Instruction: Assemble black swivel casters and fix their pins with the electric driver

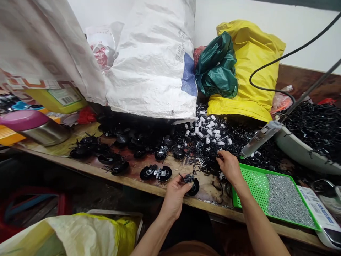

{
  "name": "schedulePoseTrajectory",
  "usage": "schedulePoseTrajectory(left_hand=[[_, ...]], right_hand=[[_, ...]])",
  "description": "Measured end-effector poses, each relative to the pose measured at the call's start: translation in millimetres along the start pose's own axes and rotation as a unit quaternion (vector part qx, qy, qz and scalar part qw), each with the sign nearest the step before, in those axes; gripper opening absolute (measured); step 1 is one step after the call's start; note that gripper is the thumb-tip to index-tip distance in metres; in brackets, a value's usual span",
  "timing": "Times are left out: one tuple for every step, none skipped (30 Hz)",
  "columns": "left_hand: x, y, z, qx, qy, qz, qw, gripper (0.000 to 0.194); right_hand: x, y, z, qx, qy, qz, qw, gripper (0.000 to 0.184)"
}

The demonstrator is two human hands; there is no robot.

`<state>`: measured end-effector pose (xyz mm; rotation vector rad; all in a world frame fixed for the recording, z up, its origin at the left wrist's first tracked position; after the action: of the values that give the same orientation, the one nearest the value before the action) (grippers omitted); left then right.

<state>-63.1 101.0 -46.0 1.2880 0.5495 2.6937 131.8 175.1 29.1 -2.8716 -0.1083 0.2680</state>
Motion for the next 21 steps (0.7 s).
schedulePoseTrajectory(left_hand=[[0.3, -0.3, 0.3, 0.002, -0.003, 0.001, 1.0, 0.028], [0.5, -0.6, 0.5, 0.004, -0.004, 0.002, 1.0, 0.029], [0.5, -0.9, 0.7, 0.004, -0.005, 0.001, 1.0, 0.03], [0.1, -1.2, 0.9, 0.005, -0.005, 0.0, 1.0, 0.031], [-0.4, -1.6, 1.1, 0.004, -0.004, -0.002, 1.0, 0.031], [-1.0, -2.0, 1.2, 0.004, -0.002, -0.004, 1.0, 0.032], [-1.5, -2.4, 1.2, 0.003, 0.0, -0.005, 1.0, 0.033], [-1.8, -2.6, 1.1, 0.002, 0.001, -0.005, 1.0, 0.032], [-1.9, -2.8, 1.0, 0.001, 0.003, -0.006, 1.0, 0.032], [-2.1, -2.7, 1.1, -0.002, 0.005, -0.007, 1.0, 0.03], [-2.3, -2.6, 1.6, -0.007, 0.008, -0.009, 1.0, 0.029], [-2.4, -2.3, 2.3, -0.013, 0.01, -0.012, 1.0, 0.028], [-2.6, -1.9, 3.1, -0.02, 0.011, -0.015, 1.0, 0.027], [-2.5, -1.4, 3.8, -0.026, 0.011, -0.017, 0.999, 0.026], [-2.1, -1.0, 4.3, -0.03, 0.008, -0.018, 0.999, 0.026], [-1.5, -0.6, 4.6, -0.033, 0.006, -0.017, 0.999, 0.026], [-0.9, -0.4, 4.5, -0.034, 0.002, -0.015, 0.999, 0.026], [-0.6, -0.2, 4.3, -0.033, 0.0, -0.014, 0.999, 0.026], [-0.5, -0.2, 4.0, -0.032, -0.002, -0.012, 0.999, 0.026], [-0.5, -0.3, 3.7, -0.031, -0.003, -0.011, 0.999, 0.027], [-0.8, -0.4, 3.5, -0.031, -0.004, -0.01, 0.999, 0.027]], right_hand=[[2.0, -4.3, 0.4, 0.001, -0.004, 0.004, 1.0, 0.015], [3.3, -8.9, 1.4, 0.0, -0.009, 0.007, 1.0, 0.013], [4.2, -13.5, 2.6, 0.0, -0.014, 0.01, 1.0, 0.012], [4.6, -18.1, 4.0, -0.001, -0.018, 0.014, 1.0, 0.011], [4.6, -22.6, 5.5, 0.0, -0.021, 0.017, 1.0, 0.01], [4.1, -26.7, 6.8, 0.0, -0.025, 0.018, 1.0, 0.01], [3.1, -30.2, 8.0, 0.001, -0.028, 0.018, 0.999, 0.011], [1.6, -33.0, 9.0, 0.001, -0.033, 0.016, 0.999, 0.01], [-0.2, -34.8, 9.8, 0.0, -0.038, 0.01, 0.999, 0.01], [-2.3, -35.5, 10.2, -0.002, -0.045, 0.002, 0.999, 0.01], [-4.0, -34.9, 9.8, -0.004, -0.054, -0.007, 0.999, 0.011], [-5.1, -33.1, 8.5, -0.006, -0.064, -0.015, 0.998, 0.013], [-5.5, -30.0, 6.2, -0.005, -0.074, -0.022, 0.997, 0.015], [-5.0, -25.8, 2.9, -0.004, -0.083, -0.029, 0.996, 0.018], [-3.9, -20.5, -1.2, -0.001, -0.09, -0.034, 0.995, 0.02], [-2.5, -14.4, -5.7, 0.002, -0.095, -0.039, 0.995, 0.021], [-1.3, -7.6, -10.3, 0.004, -0.099, -0.044, 0.994, 0.021], [-0.9, -0.5, -14.3, 0.003, -0.099, -0.052, 0.994, 0.02], [-1.5, 6.8, -16.9, -0.005, -0.093, -0.062, 0.994, 0.018], [-3.0, 13.8, -18.1, -0.018, -0.08, -0.072, 0.994, 0.017], [-4.9, 20.1, -17.5, -0.036, -0.059, -0.08, 0.994, 0.016]])
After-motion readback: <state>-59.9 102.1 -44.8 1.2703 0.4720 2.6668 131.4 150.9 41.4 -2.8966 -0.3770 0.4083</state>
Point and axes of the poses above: each hand's wrist, its own y-axis away from the middle knuckle, its own z-axis out of the palm, x = y × z, the point moved 9 cm from there along -y, towards the middle knuckle, and after that the axes turned 6 degrees about y, right-handed, at the moved point
